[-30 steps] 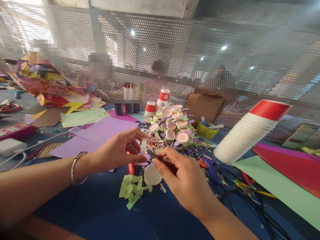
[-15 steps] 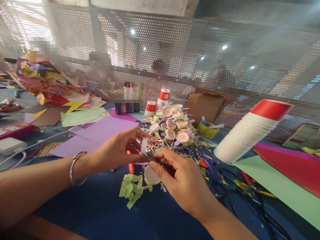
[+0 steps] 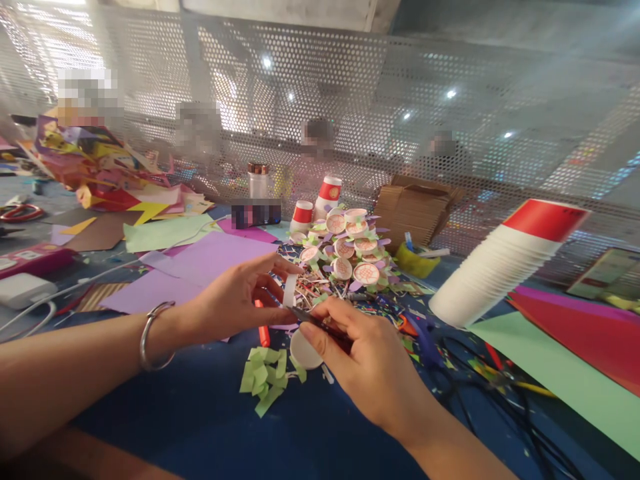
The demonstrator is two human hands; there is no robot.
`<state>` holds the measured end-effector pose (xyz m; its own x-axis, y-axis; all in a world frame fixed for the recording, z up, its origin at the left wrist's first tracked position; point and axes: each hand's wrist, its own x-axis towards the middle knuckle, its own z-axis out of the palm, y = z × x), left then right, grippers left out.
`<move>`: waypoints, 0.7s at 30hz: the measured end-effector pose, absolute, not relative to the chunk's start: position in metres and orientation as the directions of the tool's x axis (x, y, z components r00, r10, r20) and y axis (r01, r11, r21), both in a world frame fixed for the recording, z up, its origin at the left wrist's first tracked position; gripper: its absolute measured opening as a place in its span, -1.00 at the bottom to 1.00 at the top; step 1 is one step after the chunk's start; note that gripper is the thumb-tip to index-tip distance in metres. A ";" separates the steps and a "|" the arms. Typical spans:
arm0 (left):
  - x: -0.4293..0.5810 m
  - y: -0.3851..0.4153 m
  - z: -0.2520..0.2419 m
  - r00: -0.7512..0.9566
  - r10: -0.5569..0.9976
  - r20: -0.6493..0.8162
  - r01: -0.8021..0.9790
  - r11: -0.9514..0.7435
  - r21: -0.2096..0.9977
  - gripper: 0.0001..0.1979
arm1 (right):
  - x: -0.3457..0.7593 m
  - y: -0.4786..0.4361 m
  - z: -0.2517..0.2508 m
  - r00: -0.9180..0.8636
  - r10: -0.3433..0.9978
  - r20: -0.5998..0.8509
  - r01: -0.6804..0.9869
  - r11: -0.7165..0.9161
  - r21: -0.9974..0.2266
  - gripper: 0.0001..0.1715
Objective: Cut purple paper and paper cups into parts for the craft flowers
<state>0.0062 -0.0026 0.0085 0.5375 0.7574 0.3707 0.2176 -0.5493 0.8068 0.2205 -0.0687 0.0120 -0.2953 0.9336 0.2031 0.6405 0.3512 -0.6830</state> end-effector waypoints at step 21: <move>0.004 0.000 0.006 0.596 0.714 0.367 0.084 -0.510 0.856 -0.46 | 0.222 -0.072 0.016 -0.320 0.925 0.207 0.597 0.366 -0.714 -0.75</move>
